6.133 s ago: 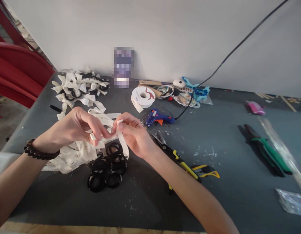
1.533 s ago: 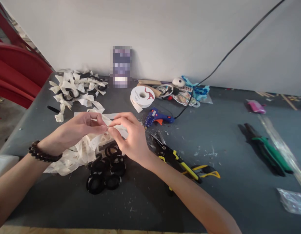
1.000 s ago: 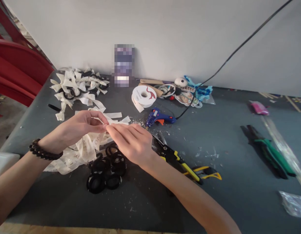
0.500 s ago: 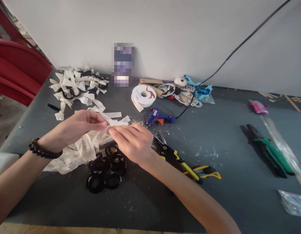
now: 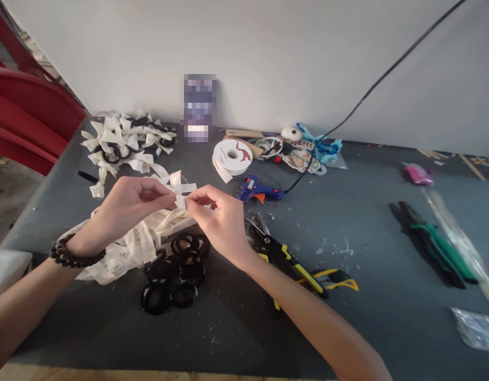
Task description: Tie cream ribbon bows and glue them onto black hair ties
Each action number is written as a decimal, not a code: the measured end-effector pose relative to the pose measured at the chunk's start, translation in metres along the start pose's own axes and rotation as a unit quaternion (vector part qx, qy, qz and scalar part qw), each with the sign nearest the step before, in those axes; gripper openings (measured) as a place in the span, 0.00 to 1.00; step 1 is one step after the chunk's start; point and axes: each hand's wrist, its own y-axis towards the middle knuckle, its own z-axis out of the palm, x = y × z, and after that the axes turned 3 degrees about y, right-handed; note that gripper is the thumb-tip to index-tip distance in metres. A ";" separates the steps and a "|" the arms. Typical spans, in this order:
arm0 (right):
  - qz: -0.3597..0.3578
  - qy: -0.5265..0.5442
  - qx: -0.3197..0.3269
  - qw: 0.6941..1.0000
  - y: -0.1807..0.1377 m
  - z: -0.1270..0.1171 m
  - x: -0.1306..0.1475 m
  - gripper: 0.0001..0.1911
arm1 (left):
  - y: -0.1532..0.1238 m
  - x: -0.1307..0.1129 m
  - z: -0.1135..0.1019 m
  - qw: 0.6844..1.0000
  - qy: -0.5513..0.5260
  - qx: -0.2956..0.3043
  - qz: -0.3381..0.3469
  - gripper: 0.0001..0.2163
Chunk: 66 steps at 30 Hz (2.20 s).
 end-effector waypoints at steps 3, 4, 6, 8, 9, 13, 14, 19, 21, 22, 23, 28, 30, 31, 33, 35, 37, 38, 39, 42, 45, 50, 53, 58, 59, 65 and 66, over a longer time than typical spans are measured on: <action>0.033 0.053 -0.020 0.998 0.003 0.001 -0.006 0.08 | 0.001 0.001 0.000 0.994 0.090 -0.047 0.031 0.08; 0.040 0.068 -0.021 0.997 0.003 0.001 -0.007 0.09 | 0.002 0.002 0.000 0.991 0.113 -0.060 0.049 0.08; 0.049 0.090 -0.020 0.995 0.003 0.002 -0.009 0.10 | 0.003 0.003 0.000 0.985 0.133 -0.074 0.077 0.07; 0.053 0.104 -0.021 0.993 0.002 0.003 -0.009 0.10 | 0.003 0.003 0.000 0.986 0.125 -0.073 0.081 0.07; 0.056 0.111 -0.022 0.992 0.002 0.003 -0.009 0.11 | 0.004 0.003 0.001 0.988 0.117 -0.071 0.077 0.07; 0.063 0.130 -0.031 0.989 0.000 0.005 -0.007 0.12 | 0.003 0.001 0.002 0.992 0.086 -0.061 0.068 0.07; 0.063 0.133 -0.034 0.989 0.000 0.005 -0.007 0.12 | 0.003 0.000 0.002 0.993 0.077 -0.060 0.069 0.07; 0.067 0.149 -0.041 0.986 0.002 0.005 -0.012 0.12 | 0.001 -0.002 -0.002 0.999 0.028 -0.038 0.028 0.10; 0.066 0.153 -0.048 0.985 0.002 0.005 -0.014 0.12 | 0.001 -0.001 -0.004 1.000 0.006 -0.026 0.011 0.11; 0.064 0.153 -0.052 0.985 0.001 0.006 -0.014 0.12 | 0.001 0.001 -0.005 1.000 -0.007 -0.021 0.007 0.11; 0.063 0.153 -0.053 0.985 0.000 0.006 -0.015 0.12 | 0.002 0.002 -0.005 1.000 -0.020 -0.018 0.005 0.11; 0.057 0.103 -0.024 0.993 -0.005 0.008 -0.011 0.11 | 0.006 0.005 -0.003 0.997 -0.060 -0.040 0.004 0.09; 0.061 0.071 -0.006 0.996 -0.006 0.009 -0.009 0.11 | 0.005 0.003 0.000 0.997 -0.052 -0.041 0.025 0.08; 0.064 0.060 -0.001 0.996 -0.007 0.009 -0.008 0.11 | 0.005 0.001 0.002 0.998 -0.039 -0.042 0.037 0.08; 0.068 0.051 0.000 0.996 -0.009 0.010 -0.007 0.11 | 0.003 0.000 0.006 0.998 -0.003 -0.046 0.050 0.08; 0.069 0.053 0.000 0.996 -0.010 0.011 -0.006 0.11 | 0.001 0.001 0.009 0.998 -0.005 -0.043 0.044 0.09; 0.072 0.062 0.000 0.995 -0.010 0.012 -0.005 0.11 | 0.000 0.003 0.010 0.998 -0.051 -0.013 0.030 0.12; 0.075 0.068 0.000 0.995 -0.010 0.012 -0.005 0.11 | 0.000 0.003 0.010 0.997 -0.072 0.009 0.022 0.14; 0.078 0.074 0.000 0.994 -0.009 0.012 -0.006 0.11 | -0.001 0.003 0.010 0.996 -0.085 0.026 0.014 0.15; 0.091 0.085 0.006 0.992 -0.007 0.011 -0.006 0.12 | -0.001 -0.001 0.009 0.996 -0.075 0.047 -0.010 0.10; 0.116 0.109 0.011 0.987 -0.005 0.009 -0.007 0.11 | -0.002 -0.006 0.007 0.998 -0.042 0.040 -0.025 0.08; 0.117 0.088 0.020 0.989 -0.005 0.007 -0.006 0.10 | 0.000 -0.001 0.005 0.999 0.038 0.008 0.007 0.08; 0.053 0.001 0.004 0.999 -0.004 0.003 0.001 0.07 | 0.004 0.009 0.004 0.998 0.068 -0.002 0.011 0.09; -0.070 -0.098 0.073 0.990 -0.003 -0.003 0.018 0.10 | 0.004 0.015 0.010 0.992 0.078 0.093 -0.030 0.17; -0.065 -0.101 0.099 0.988 -0.003 -0.002 0.019 0.10 | 0.003 0.014 0.012 0.992 0.077 0.101 -0.026 0.18; 0.006 -0.032 0.140 0.990 -0.006 0.002 0.017 0.03 | -0.005 0.004 0.018 0.993 0.083 0.084 -0.002 0.20; 0.022 -0.021 0.131 0.991 -0.007 0.002 0.016 0.03 | -0.006 0.004 0.018 0.994 0.074 0.085 -0.002 0.19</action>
